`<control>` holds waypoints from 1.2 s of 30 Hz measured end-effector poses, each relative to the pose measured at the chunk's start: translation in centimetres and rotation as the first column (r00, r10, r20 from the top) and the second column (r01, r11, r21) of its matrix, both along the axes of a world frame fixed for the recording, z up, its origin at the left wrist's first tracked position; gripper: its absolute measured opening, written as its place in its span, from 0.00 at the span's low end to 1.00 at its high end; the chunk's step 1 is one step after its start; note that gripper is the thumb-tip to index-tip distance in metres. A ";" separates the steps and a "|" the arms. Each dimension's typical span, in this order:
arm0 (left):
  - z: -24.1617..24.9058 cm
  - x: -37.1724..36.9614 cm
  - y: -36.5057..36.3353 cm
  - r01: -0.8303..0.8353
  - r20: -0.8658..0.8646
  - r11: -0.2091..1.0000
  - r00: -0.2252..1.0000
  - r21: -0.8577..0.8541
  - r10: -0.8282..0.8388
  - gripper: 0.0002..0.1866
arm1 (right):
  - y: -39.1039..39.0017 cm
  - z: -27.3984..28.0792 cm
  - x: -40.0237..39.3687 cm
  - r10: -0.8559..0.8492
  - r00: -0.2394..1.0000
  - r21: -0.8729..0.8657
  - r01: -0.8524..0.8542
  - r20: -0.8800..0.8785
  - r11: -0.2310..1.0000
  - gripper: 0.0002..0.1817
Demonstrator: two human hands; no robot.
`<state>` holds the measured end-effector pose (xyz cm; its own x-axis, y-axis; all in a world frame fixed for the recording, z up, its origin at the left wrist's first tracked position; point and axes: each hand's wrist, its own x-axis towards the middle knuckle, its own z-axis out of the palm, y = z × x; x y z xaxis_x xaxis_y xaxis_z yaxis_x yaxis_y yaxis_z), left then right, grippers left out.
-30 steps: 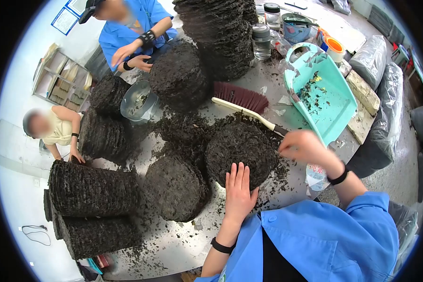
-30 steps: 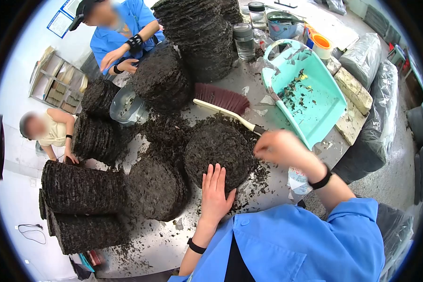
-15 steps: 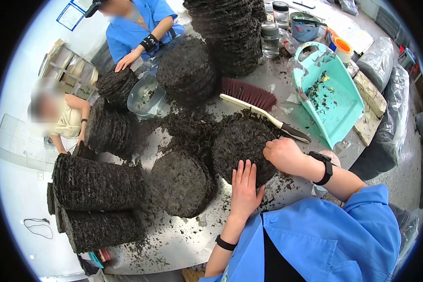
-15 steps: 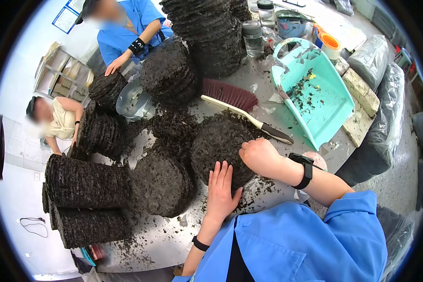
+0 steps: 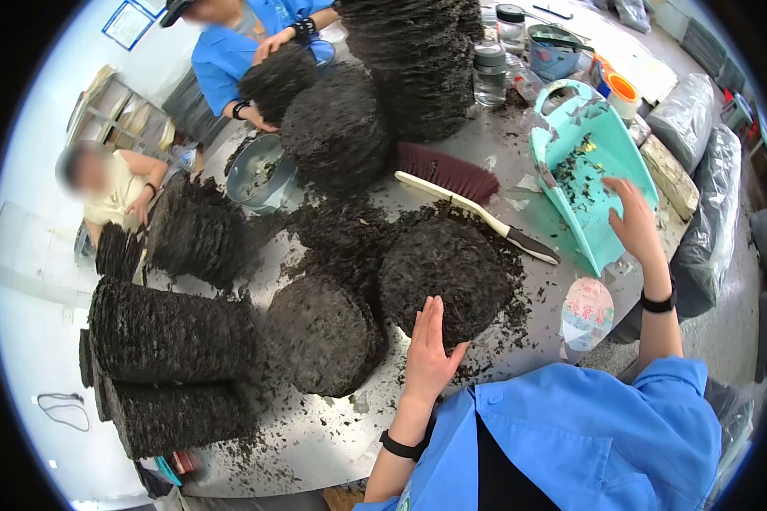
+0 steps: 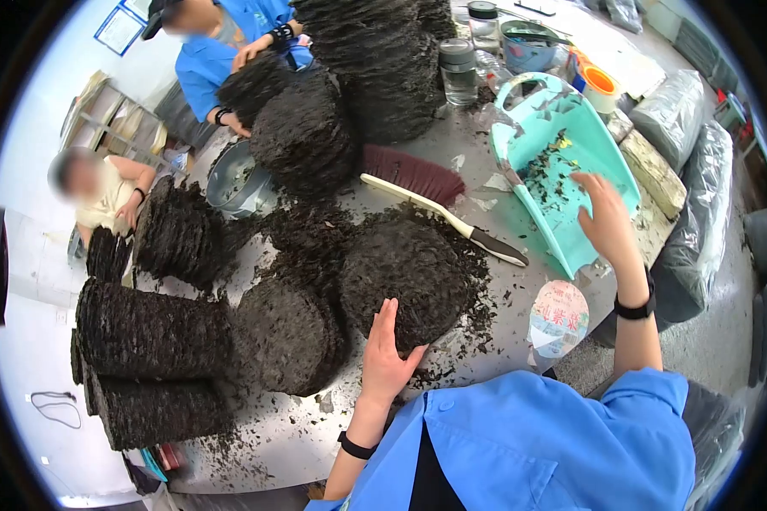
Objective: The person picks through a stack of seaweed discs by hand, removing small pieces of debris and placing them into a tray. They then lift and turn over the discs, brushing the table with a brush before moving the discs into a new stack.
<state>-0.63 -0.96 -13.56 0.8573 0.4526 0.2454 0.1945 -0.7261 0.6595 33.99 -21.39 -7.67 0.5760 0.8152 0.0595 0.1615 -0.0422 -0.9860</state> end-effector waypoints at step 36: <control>10.0 -0.4 6.1 -0.530 0.364 0.835 0.755 -0.149 0.545 0.17 | 8.9 -7.2 -12.9 -0.024 0.964 0.000 0.024 -0.263 1.000 0.41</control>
